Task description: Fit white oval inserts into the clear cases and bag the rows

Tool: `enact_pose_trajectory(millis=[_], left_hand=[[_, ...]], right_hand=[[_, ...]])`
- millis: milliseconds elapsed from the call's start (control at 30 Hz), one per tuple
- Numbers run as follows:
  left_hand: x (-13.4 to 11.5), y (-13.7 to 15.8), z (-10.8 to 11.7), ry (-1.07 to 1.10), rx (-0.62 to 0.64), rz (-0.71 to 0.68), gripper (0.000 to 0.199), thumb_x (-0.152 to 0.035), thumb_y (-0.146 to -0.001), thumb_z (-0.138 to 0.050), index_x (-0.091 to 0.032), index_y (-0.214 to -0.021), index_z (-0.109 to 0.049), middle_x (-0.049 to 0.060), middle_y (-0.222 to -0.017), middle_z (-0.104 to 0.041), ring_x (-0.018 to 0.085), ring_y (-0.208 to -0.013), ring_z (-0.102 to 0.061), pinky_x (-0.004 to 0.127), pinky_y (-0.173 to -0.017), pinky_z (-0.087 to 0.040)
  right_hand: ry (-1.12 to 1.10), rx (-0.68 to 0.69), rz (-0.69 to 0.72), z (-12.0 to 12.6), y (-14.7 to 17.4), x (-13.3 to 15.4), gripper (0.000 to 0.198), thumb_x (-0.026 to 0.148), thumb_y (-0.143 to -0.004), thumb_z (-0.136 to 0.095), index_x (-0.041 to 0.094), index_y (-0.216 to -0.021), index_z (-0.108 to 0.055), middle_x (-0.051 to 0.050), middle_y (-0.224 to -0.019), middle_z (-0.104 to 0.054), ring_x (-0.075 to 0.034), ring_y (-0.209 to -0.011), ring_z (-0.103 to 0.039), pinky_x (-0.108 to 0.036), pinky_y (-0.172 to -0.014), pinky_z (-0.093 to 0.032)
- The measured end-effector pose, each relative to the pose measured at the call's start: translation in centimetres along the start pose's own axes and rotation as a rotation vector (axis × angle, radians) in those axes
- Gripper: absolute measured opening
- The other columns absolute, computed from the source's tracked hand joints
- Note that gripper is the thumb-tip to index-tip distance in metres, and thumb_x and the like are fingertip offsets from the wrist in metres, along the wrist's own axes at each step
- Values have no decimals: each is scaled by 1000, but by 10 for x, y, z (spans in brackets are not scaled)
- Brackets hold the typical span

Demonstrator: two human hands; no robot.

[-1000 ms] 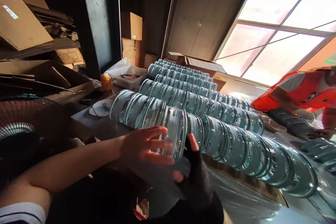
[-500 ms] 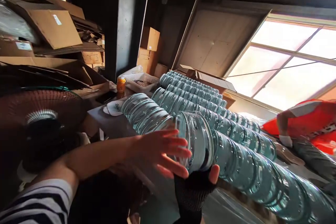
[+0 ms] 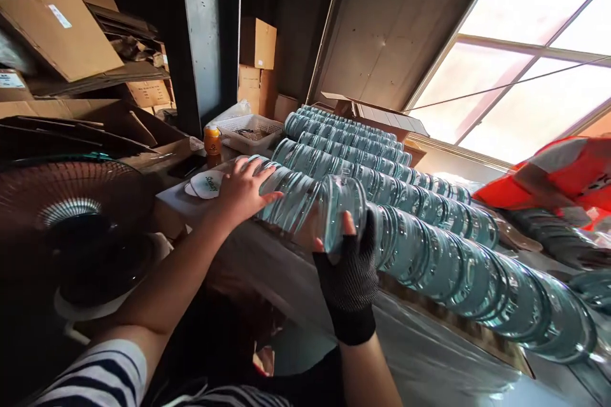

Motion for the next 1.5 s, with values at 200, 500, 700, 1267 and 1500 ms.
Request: enact_pose_trajectory(millis=[200, 500, 700, 1267, 1500], left_hand=[[-19, 3, 3, -39, 19, -32, 58, -56, -97, -55, -21, -142, -62, 17, -151, -53, 43, -142, -42, 67, -108, -41], [-78, -19, -4, 166, 65, -407, 67, -64, -97, -51, -23, -150, -51, 13, -160, -46, 38, -153, -32, 67, -122, -24], [-90, -32, -27, 223, 182, -482, 63, -55, -91, -68, -23, -144, -57, 12, -147, -60, 34, -140, -52, 59, -120, -33], [-90, -35, -29, 223, 212, -474, 51, -52, -99, -56, -22, -141, -58, 11, -147, -60, 31, -136, -54, 56, -119, -31], [-92, -36, -28, 221, 245, -474, 55, -54, -101, -52, -21, -146, -54, 10, -154, -54, 30, -141, -49, 55, -121, -27]], right_hand=[[224, 120, 36, -5, -5, -7, 51, 46, -95, -62, 21, -139, -60, -22, -155, -46, -45, -147, -37, -71, -112, -34], [190, 417, 26, 18, -118, -52, 39, 27, -103, -39, 19, -128, -67, -12, -117, -74, -27, -108, -70, -40, -94, -55], [342, 997, 113, -47, -192, -52, 38, 20, -90, -60, 18, -126, -71, -13, -123, -73, -28, -110, -71, -35, -87, -56], [39, 947, 292, -41, -189, -55, 28, 9, -77, -58, 10, -96, -77, -7, -91, -77, -19, -85, -71, -25, -77, -49], [222, 697, 205, -5, -52, -21, 27, 21, -95, -50, 17, -105, -75, -12, -100, -76, -21, -79, -70, -28, -64, -47]])
Point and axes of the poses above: each hand's wrist, its own y-axis away from the middle knuckle, its own z-axis out of the back of the hand, x = y × z, the point moved 2 cm from there along -y, towards the middle knuckle
